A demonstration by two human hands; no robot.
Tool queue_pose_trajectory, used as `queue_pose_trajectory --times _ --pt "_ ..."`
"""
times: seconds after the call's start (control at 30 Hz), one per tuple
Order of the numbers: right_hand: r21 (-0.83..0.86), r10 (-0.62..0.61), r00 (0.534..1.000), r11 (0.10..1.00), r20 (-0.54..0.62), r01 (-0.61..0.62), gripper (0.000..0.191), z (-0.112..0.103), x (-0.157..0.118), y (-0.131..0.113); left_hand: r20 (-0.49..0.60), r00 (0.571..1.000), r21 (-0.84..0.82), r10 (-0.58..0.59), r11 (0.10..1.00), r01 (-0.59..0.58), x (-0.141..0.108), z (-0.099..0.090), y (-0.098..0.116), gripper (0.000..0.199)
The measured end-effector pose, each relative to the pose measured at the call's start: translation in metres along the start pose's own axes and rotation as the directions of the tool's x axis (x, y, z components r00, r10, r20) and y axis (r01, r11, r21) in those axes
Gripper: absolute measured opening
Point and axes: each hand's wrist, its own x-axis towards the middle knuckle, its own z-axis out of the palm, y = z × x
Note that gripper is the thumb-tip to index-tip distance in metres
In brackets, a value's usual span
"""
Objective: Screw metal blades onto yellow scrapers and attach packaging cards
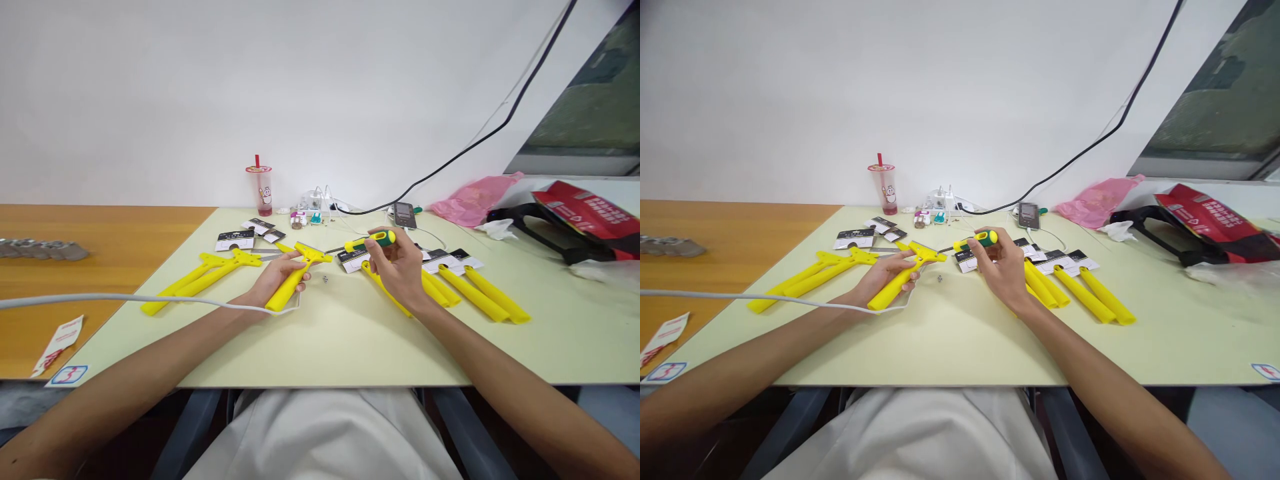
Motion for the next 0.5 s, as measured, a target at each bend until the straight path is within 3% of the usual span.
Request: queue_pose_trajectory --times 0.5 --pt "-0.023 0.014 1.0 1.0 0.026 -0.013 0.04 0.0004 0.0003 0.0 0.004 1.0 0.015 0.01 1.0 -0.01 0.0017 -0.003 -0.0032 0.048"
